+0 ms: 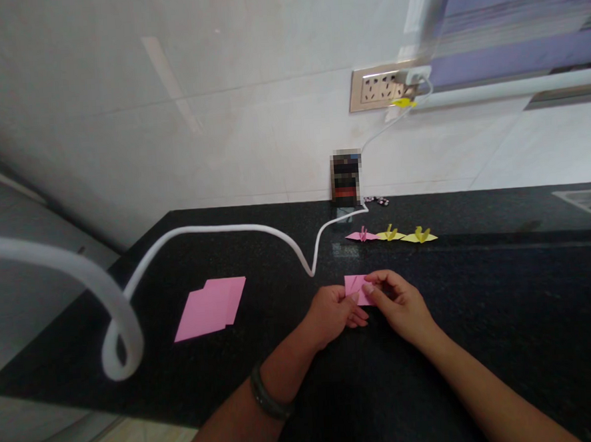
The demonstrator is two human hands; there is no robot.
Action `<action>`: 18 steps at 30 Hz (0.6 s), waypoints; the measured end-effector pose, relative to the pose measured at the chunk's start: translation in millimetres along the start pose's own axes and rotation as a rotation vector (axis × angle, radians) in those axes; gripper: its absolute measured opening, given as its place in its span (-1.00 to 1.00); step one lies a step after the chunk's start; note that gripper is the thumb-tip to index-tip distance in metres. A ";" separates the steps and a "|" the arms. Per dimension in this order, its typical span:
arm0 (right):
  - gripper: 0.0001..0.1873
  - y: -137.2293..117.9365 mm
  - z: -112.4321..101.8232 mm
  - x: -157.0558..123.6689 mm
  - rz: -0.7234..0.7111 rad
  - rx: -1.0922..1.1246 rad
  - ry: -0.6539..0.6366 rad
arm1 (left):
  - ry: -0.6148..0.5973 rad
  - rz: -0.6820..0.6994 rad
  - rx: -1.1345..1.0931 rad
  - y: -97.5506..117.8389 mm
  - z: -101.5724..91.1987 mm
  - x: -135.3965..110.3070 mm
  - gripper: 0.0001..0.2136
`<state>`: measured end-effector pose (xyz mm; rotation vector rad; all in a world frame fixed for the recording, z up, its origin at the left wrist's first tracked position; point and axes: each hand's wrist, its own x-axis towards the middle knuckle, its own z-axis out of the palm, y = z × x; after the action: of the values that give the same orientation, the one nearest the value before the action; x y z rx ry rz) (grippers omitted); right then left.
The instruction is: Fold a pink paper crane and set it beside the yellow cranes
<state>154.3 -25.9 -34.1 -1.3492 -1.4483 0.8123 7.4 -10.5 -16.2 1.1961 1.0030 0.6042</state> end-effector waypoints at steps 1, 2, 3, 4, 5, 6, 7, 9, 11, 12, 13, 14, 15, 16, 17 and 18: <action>-0.70 0.7 -0.4 0.4 0.000 0.006 0.003 | -0.003 0.010 0.022 -1.0 -0.4 0.1 -0.76; -0.64 1.1 -1.1 1.0 0.001 0.008 -0.002 | -0.010 0.021 0.047 -1.9 -0.9 0.3 -0.76; -0.59 1.0 -2.1 1.5 0.007 0.003 -0.019 | -0.019 0.033 0.077 -2.8 -1.5 0.4 -0.76; -0.57 0.6 -3.3 2.2 0.017 -0.005 -0.046 | -0.031 0.046 0.111 -3.7 -2.4 0.5 -0.76; -0.58 -0.2 -4.7 2.8 0.031 -0.009 -0.081 | -0.039 0.059 0.146 -4.3 -3.6 0.8 -0.76; -0.62 -1.2 -6.0 3.4 0.043 -0.002 -0.121 | -0.039 0.073 0.179 -4.9 -4.9 1.2 -0.76; -0.68 -2.3 -7.3 3.9 0.051 0.012 -0.154 | -0.028 0.093 0.207 -5.2 -6.6 1.7 -0.77; -0.79 -4.6 -8.9 4.7 0.064 0.054 -0.202 | 0.042 0.148 0.237 -5.0 -10.1 3.2 -0.77; -0.82 -6.5 -8.8 4.7 0.086 0.086 -0.231 | 0.151 0.210 0.248 -3.6 -13.3 4.4 -0.77; -0.82 -7.5 -8.1 4.3 0.104 0.095 -0.247 | 0.203 0.238 0.253 -2.4 -14.4 4.7 -0.77; -0.81 -8.4 -7.1 3.6 0.126 0.105 -0.264 | 0.243 0.261 0.259 -1.1 -15.0 4.8 -0.77; -0.81 -9.4 -5.7 2.7 0.145 0.117 -0.284 | 0.266 0.279 0.263 0.4 -15.2 4.5 -0.77; -0.82 -10.4 -4.3 1.6 0.163 0.130 -0.310 | 0.274 0.292 0.263 1.8 -14.8 4.1 -0.77; -0.83 -11.5 -2.8 0.3 0.180 0.143 -0.340 | 0.270 0.298 0.258 2.9 -14.2 3.6 -0.77; -0.84 -12.4 -1.3 -1.0 0.195 0.154 -0.374 | 0.260 0.300 0.248 3.8 -13.4 3.1 -0.76; -0.84 -13.2 0.0 -2.4 0.207 0.165 -0.406 | 0.249 0.302 0.236 4.3 -12.6 2.8 -0.75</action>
<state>149.7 -30.5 -22.3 -1.2687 -1.5200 1.3732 -1.8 -1.0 -13.5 1.5233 1.1338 0.9082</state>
